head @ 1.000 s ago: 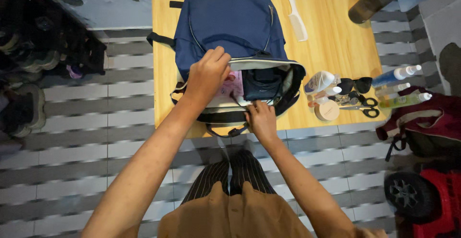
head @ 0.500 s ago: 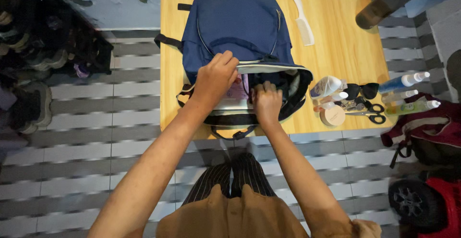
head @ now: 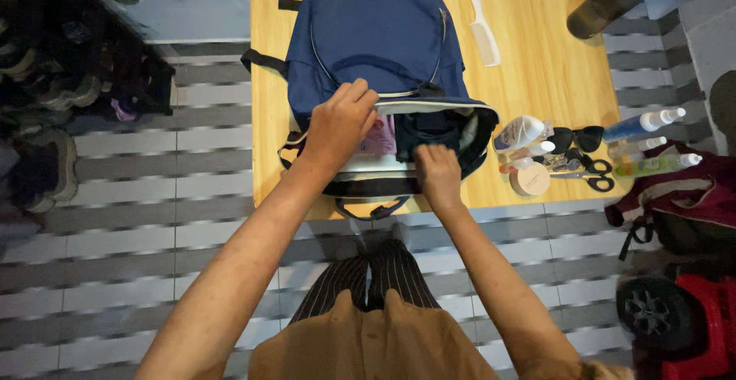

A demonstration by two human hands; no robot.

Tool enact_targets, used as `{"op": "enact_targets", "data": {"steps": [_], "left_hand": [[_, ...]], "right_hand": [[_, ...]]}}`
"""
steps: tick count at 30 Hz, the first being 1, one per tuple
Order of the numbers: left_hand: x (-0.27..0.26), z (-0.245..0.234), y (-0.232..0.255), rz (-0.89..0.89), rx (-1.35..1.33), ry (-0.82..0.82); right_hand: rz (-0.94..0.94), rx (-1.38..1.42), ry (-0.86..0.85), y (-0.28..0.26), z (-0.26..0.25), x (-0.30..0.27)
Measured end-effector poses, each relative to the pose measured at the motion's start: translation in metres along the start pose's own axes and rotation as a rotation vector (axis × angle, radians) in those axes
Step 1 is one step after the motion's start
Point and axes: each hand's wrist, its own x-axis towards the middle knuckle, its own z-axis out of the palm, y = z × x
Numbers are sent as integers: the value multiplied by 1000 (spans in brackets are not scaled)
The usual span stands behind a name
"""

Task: The person packs a blue backpack on a table. They coil a cable and place it inside, zip the main compartment, then open the front pocket and place several small bottles, a tube, and other toiletry items into it one at a time, arranging them inside the pocket.

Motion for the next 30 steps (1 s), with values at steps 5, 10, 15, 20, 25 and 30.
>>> {"op": "enact_targets", "data": {"steps": [5, 10, 15, 20, 25, 30], "left_hand": [[-1, -1, 2, -21, -11, -10], [-4, -4, 4, -44, -34, -31], [-15, -9, 6, -86, -115, -66], [-51, -6, 13, -113, -137, -142], [-89, 13, 15, -99, -127, -211], [-114, 30, 12, -67, -45, -326]], "right_hand": [[133, -5, 75, -3, 11, 13], [231, 19, -8, -10, 10, 8], [229, 126, 74, -6, -5, -12], [437, 213, 168, -4, -35, -41], [289, 68, 282, 3, -64, -41], [205, -19, 119, 3, -79, -29]]}}
